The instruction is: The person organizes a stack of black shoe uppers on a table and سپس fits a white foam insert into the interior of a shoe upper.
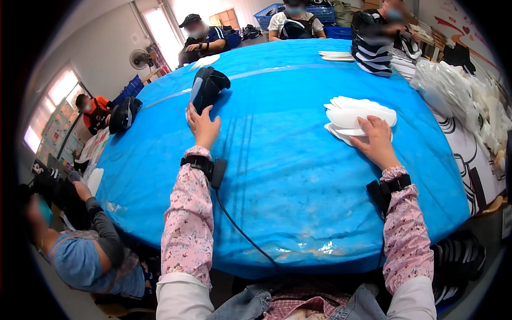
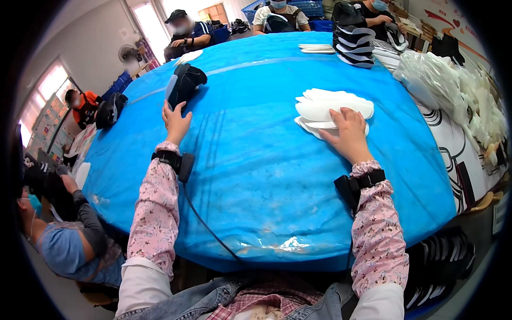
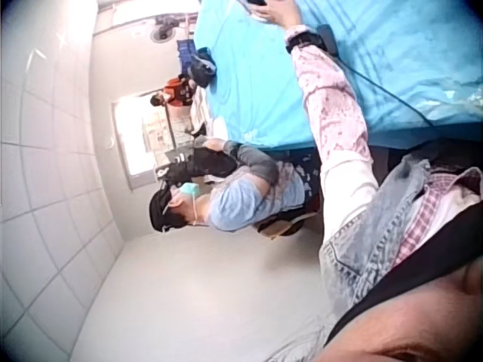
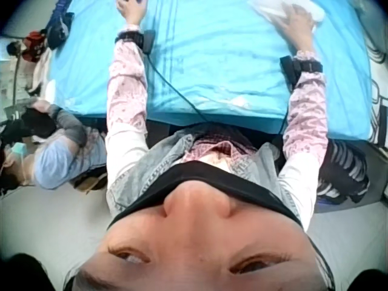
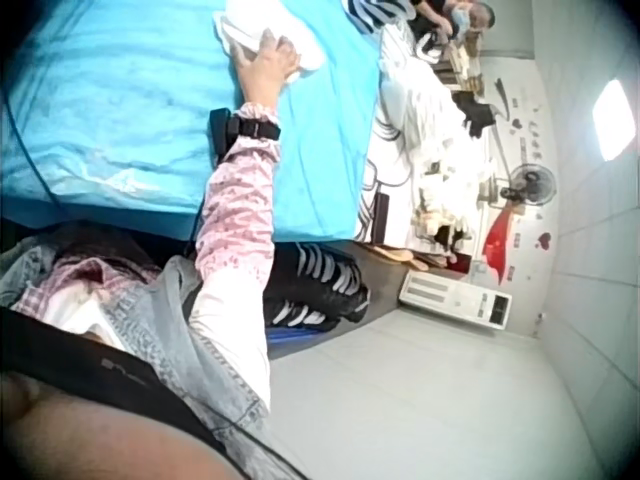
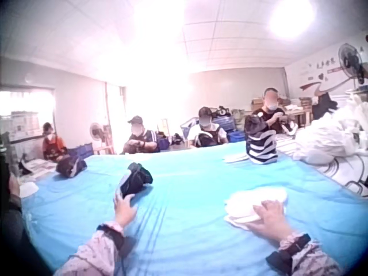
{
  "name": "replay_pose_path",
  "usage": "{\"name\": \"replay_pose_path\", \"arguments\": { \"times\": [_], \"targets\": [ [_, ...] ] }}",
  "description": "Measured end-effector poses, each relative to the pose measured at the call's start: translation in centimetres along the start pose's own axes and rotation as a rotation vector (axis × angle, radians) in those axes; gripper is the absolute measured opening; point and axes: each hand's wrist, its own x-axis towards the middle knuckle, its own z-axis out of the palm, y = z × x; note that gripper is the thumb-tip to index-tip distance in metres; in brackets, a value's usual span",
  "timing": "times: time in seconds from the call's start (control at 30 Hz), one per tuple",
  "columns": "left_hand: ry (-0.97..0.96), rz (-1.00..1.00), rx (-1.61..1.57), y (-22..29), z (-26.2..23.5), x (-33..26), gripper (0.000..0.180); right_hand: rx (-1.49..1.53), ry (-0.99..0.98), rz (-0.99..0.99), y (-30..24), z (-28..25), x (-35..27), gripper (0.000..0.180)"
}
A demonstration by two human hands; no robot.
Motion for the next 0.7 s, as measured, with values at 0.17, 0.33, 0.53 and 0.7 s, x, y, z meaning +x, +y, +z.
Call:
{"name": "replay_pose_path", "arguments": {
  "times": [0.17, 0.33, 0.53, 0.7],
  "targets": [
    [0.041, -0.17, -0.05, -0.8, 0.4, 1.7, 0.045, 0.045, 0.0, 0.005, 0.0, 0.3, 0.1, 0.054],
    [0.085, -0.256, -0.064, -4.0, 1.6, 2.7, 0.048, 0.108, 0.009, 0.009, -0.1, 0.5, 0.1, 0.055],
    [0.017, -0.46, -0.891, -4.2, 2.1, 3.2, 0.04, 0.032, 0.012, -0.034, -0.4, 0.4, 0.3, 0.053],
    [0.268, -0.117, -0.809, 4.2, 1.1, 0.5, 0.019, 0.028, 0.002, -0.005, 0.6, 0.5, 0.1, 0.047]
  ]
}}
